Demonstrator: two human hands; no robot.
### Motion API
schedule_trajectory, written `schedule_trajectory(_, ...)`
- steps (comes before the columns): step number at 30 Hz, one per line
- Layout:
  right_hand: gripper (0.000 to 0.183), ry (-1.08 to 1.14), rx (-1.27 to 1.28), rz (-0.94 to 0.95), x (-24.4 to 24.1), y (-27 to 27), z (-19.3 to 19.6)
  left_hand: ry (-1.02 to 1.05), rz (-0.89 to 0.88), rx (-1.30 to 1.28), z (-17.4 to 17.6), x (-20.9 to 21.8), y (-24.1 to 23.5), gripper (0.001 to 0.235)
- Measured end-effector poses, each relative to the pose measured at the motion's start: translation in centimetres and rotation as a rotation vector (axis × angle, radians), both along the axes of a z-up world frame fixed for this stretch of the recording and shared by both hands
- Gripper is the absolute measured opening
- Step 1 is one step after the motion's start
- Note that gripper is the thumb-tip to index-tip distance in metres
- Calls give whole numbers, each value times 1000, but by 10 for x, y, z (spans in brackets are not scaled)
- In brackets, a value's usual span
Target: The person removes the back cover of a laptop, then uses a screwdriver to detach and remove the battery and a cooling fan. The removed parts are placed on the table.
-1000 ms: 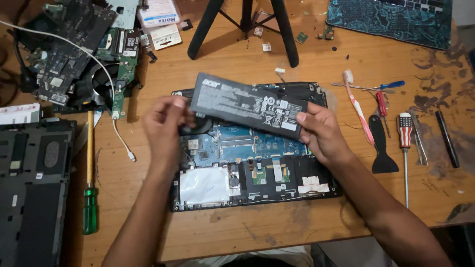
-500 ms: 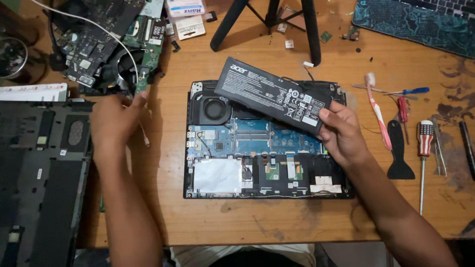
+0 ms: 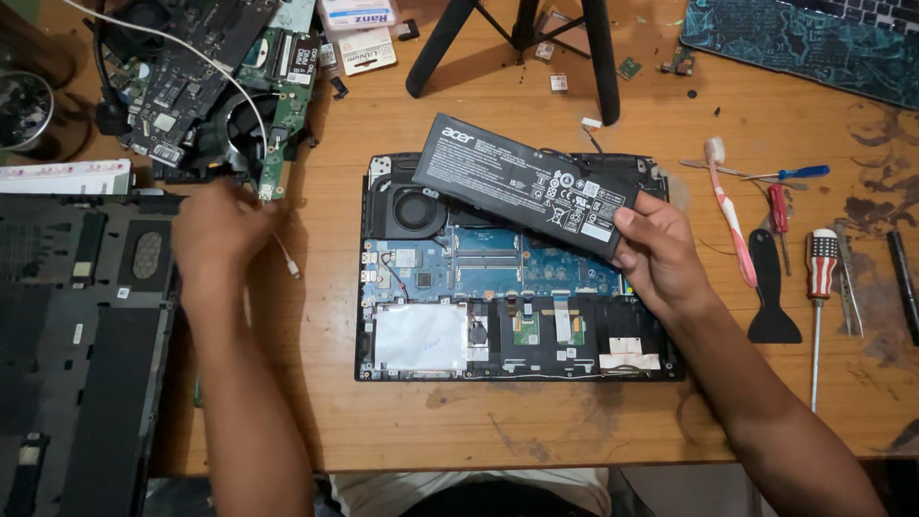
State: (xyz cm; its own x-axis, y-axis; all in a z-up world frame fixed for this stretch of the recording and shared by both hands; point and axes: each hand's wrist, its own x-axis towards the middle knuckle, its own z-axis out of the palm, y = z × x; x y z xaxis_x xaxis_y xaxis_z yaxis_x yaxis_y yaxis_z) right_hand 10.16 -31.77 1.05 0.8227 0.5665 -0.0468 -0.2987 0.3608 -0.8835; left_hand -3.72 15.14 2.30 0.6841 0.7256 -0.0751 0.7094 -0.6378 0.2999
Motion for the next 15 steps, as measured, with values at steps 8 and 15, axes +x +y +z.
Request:
schedule_trajectory(8, 29, -2, -58, -15, -1, -1, 0, -76, 32, 38, 23, -9, -14, 30)
schedule_trajectory(15, 29, 0, -57, -23, 1, -2, -3, -720, 122, 437, -12, -53, 47, 18)
